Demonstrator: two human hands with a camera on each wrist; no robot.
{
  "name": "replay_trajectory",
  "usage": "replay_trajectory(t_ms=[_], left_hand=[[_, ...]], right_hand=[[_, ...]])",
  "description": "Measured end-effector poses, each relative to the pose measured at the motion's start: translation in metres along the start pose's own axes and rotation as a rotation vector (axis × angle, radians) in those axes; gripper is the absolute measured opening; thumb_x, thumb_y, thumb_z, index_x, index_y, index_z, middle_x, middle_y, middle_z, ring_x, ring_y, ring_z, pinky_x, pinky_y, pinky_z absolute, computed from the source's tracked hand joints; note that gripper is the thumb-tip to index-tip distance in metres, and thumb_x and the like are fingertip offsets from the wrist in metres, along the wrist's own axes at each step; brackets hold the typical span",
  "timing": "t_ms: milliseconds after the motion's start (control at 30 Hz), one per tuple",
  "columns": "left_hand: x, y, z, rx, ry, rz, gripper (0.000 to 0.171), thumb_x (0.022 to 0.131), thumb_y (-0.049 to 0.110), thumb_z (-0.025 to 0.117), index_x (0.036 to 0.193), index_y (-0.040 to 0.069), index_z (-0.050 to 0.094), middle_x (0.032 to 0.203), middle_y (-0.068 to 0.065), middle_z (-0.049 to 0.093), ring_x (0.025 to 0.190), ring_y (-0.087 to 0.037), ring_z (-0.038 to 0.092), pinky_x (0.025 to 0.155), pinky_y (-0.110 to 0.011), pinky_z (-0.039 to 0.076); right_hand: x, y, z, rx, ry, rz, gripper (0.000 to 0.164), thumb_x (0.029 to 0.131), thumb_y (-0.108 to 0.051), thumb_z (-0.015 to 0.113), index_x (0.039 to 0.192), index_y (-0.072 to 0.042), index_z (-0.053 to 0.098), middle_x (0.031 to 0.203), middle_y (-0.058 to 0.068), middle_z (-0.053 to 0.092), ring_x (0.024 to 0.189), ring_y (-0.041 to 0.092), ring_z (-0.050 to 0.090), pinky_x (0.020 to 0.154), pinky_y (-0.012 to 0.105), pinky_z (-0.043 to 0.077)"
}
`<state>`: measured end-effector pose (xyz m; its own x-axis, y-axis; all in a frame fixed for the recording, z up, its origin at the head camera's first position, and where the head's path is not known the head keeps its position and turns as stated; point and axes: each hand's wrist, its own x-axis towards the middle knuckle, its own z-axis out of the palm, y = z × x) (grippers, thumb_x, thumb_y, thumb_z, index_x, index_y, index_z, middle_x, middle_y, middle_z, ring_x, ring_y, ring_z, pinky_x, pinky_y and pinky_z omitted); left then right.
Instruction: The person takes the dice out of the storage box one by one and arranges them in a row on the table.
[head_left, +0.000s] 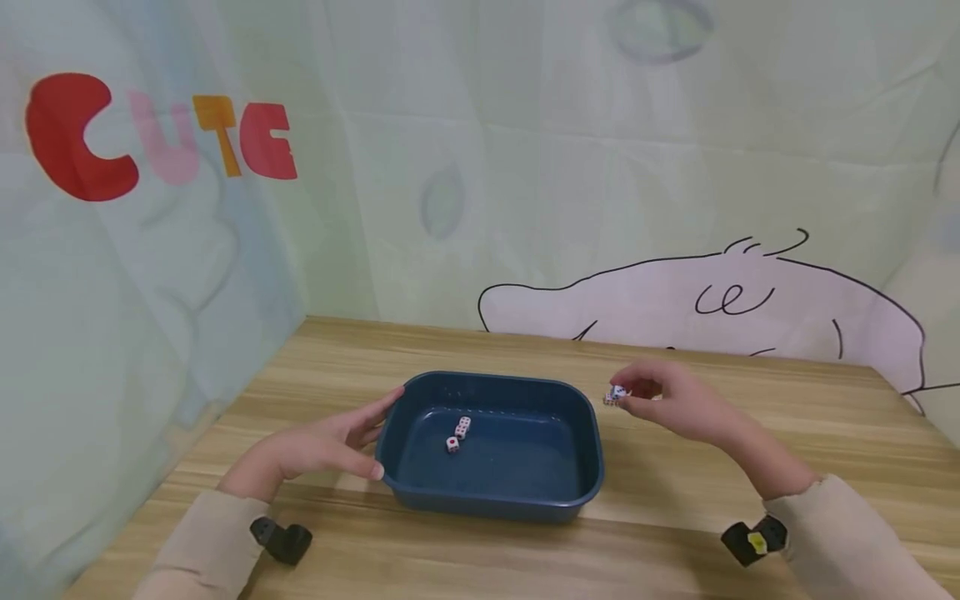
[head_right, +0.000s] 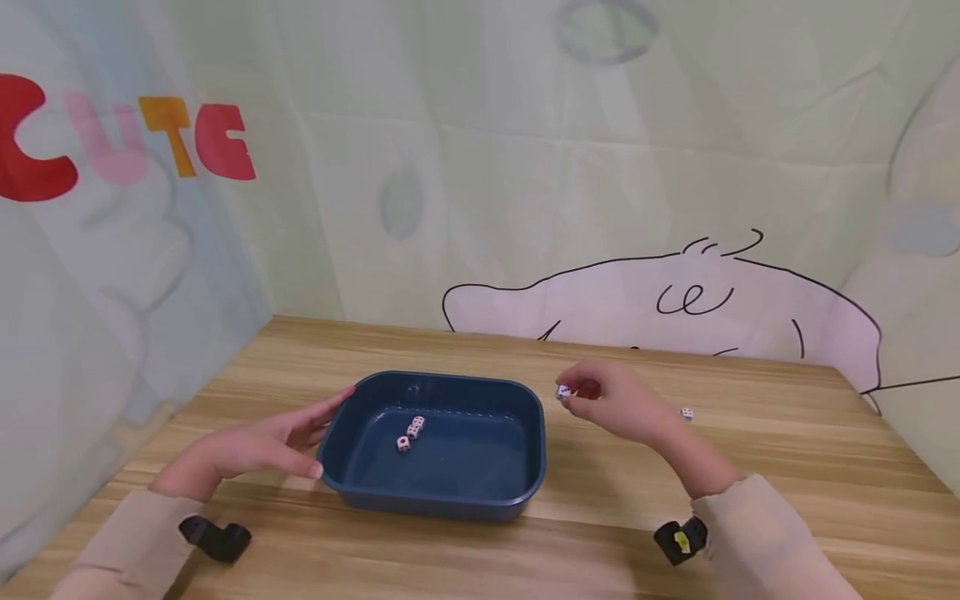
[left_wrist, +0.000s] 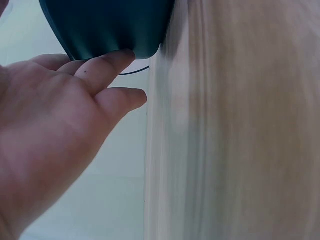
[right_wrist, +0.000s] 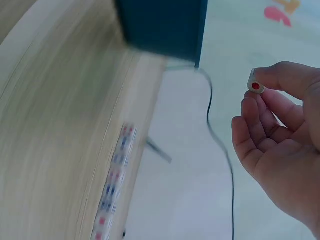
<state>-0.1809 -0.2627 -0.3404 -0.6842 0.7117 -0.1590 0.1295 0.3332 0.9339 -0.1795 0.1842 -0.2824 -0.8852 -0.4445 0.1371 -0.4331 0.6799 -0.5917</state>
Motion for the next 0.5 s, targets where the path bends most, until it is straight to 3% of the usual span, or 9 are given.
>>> replay_trajectory(t_ms=[233,500], left_hand=[[-0.001,-0.002,-0.001,0.005,0.0,0.01,0.103,0.086,0.014,0.07,0.155,0.009,-0.007,0.159,-0.024,-0.003,0.142,-0.05,0.011,0.11,-0.054,0.018],[0.001,-0.003,-0.001,-0.001,-0.01,0.025,0.103,0.087,0.014,0.07,0.154,0.008,-0.007,0.16,-0.023,-0.003,0.143,-0.049,0.01,0.111,-0.053,0.018]], right_hand=[[-0.017,0.028,-0.021,-0.034,0.056,0.072,0.023,0.089,-0.009,0.066,0.11,0.001,0.066,0.09,0.005,0.064,0.077,0.015,0.055,0.063,0.026,0.048],[-0.032,0.06,-0.043,-0.112,0.121,0.096,0.028,0.09,-0.01,0.066,0.114,0.005,0.064,0.1,0.011,0.067,0.08,0.002,0.056,0.065,0.023,0.05]])
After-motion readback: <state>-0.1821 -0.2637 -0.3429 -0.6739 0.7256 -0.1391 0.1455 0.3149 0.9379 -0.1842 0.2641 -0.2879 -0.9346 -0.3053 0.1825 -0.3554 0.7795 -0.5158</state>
